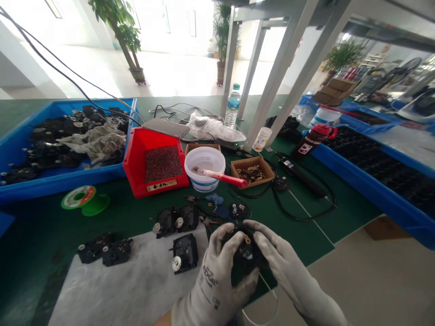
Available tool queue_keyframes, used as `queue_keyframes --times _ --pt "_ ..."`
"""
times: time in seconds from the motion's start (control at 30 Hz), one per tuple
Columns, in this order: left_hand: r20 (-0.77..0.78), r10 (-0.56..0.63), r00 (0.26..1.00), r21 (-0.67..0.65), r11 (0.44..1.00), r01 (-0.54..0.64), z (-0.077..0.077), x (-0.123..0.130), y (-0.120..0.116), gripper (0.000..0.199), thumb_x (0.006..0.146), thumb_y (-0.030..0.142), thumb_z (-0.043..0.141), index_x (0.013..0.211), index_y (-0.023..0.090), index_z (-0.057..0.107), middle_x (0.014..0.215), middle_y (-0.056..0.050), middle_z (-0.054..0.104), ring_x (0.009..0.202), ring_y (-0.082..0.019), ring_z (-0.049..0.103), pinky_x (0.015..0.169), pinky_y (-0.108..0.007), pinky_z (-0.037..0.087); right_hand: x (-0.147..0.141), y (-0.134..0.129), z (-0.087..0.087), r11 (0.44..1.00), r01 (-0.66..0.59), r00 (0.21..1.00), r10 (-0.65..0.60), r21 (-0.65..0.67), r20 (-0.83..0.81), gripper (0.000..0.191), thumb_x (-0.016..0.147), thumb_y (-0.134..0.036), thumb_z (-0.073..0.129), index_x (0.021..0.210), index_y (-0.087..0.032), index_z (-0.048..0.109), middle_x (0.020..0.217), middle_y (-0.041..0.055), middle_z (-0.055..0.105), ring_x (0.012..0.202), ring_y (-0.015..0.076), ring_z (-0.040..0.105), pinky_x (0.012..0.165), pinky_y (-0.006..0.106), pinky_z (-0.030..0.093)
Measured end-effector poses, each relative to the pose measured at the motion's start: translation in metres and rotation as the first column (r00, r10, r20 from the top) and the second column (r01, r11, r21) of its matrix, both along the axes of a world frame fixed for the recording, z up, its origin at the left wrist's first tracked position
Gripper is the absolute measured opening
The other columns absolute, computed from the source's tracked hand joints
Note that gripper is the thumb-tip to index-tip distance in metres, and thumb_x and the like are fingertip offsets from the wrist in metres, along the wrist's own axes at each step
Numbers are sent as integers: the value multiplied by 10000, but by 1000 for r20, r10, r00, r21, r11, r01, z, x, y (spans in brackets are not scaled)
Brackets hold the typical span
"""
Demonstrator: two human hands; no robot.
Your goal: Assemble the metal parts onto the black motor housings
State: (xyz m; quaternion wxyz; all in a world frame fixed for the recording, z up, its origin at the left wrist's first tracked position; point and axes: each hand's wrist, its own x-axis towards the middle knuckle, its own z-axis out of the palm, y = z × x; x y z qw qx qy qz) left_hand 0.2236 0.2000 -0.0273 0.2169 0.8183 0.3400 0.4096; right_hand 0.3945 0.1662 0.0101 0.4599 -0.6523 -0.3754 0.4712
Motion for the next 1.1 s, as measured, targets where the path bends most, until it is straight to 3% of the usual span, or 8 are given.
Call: queue_keyframes --times 0.07,0.23,0.33,0.43,0.53,0.7,0.9,1.1 --pt "-6 9 1000 -6 1000 -9 0 0 -1 463 829 220 697 1272 174 567 1365 -184 527 1292 -313 595 984 -449 651 -1 0 0 1000 14 1000 -14 -3 -15 784 800 -849 665 1225 -195 744 1281 156 742 1223 332 671 1125 475 505" --pt "-37 10 999 9 1000 -10 0 0 0 589 809 209 699 1360 141 501 1429 -232 495 1344 -351 571 998 -502 641 -7 2 3 998 52 999 -52 -20 -3 876 748 -909 643 1210 -172 747 1283 177 740 1228 342 664 1117 465 515" --pt "-29 -16 999 -31 999 15 1 1 1 468 819 180 676 1272 189 559 1451 -202 502 1369 -338 564 1023 -504 627 -7 3 3 998 55 998 -54 -22 12 881 750 -910 638 1215 -169 742 1288 182 737 1238 352 659 1110 472 520" --pt "36 -19 999 -51 998 21 2 0 2 468 846 178 674 1293 200 535 1445 -188 523 1370 -312 571 1041 -479 615 -3 3 0 998 68 998 -68 -5 11 809 790 -864 652 1212 -180 742 1300 167 733 1260 348 649 1136 471 495" --pt "99 -22 995 -27 999 25 1 -1 3 383 872 160 678 1227 220 549 1439 -170 537 1357 -286 582 1030 -437 618 1 3 0 998 65 997 -65 -10 -51 732 835 -792 675 1234 -180 728 1296 155 737 1249 340 664 1102 451 528" --pt "62 -26 998 21 999 25 0 -3 5 213 864 161 682 1053 230 612 1426 -152 531 1311 -285 603 991 -422 636 0 3 4 998 57 996 -57 -4 -71 714 835 -778 687 1223 -181 739 1252 151 759 1218 344 688 1054 445 573" --pt "77 41 996 110 993 -49 1 0 6 297 865 191 663 1153 206 591 1380 -163 559 1288 -286 622 963 -409 655 -1 4 4 998 33 997 -29 57 -78 643 860 -739 696 1190 -193 776 1208 144 782 1260 359 673 1058 460 582" --pt "114 -4 994 13 1000 3 -2 1 6 629 878 136 650 1465 158 425 1409 -194 580 1344 -287 605 1047 -424 617 -5 3 -2 992 90 996 -89 90 -24 649 866 -752 680 1181 -191 766 1242 151 766 1257 349 674 1116 490 536"
